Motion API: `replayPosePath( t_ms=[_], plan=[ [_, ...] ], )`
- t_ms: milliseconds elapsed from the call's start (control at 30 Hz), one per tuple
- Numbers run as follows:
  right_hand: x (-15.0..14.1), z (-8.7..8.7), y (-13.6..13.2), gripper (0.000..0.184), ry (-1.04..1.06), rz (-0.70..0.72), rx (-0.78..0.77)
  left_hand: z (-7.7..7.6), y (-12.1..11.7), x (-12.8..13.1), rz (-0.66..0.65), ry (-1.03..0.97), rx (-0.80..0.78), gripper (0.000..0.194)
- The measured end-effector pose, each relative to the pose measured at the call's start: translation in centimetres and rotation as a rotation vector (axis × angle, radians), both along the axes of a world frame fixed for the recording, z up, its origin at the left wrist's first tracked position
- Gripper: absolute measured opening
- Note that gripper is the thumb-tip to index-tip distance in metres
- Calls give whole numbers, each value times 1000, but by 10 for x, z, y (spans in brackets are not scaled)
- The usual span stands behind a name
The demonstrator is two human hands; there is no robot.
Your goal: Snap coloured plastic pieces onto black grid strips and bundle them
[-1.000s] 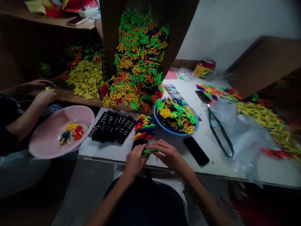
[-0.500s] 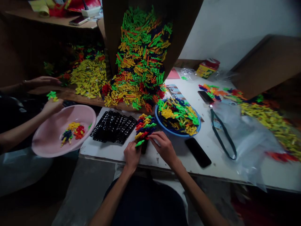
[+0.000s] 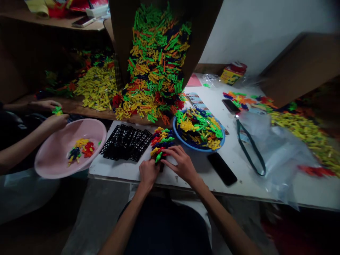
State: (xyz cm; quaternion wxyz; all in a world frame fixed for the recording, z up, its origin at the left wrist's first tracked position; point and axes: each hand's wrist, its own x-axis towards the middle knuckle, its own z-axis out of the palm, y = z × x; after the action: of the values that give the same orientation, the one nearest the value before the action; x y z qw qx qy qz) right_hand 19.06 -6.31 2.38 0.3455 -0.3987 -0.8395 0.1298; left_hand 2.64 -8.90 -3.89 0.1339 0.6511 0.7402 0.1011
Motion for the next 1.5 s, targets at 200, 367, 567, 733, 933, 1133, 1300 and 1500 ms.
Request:
replayPosePath(
  t_ms=[200,367,567,733,933,1133,1300,1500],
  plan=[
    [-19,0,-14,23,-1,-128,44,17,-8,4,-24,43,64,28],
    [-14,1,-13,27,203,-97,-73,21,-17,-2,-33,-185,224,23],
    [-4,6,1,22,230,52,-102,19,-20,-15,-110,-568,216,15],
    [0,8,13,24,185,-43,5,0,-12,-18,23,-441,280,13],
    [1,-5,7,10,131,-167,37,-23,-1,-13,15,-322,340,22],
    [1,-10,4,9,190,-163,-1,-35,1,-8,-67,-204,405,25],
    [3,-11,5,9,200,-130,-37,-40,2,-6,-64,-175,476,29],
    [2,-15,4,12,196,-125,-41,-34,5,-5,-94,-162,421,26]
  ],
)
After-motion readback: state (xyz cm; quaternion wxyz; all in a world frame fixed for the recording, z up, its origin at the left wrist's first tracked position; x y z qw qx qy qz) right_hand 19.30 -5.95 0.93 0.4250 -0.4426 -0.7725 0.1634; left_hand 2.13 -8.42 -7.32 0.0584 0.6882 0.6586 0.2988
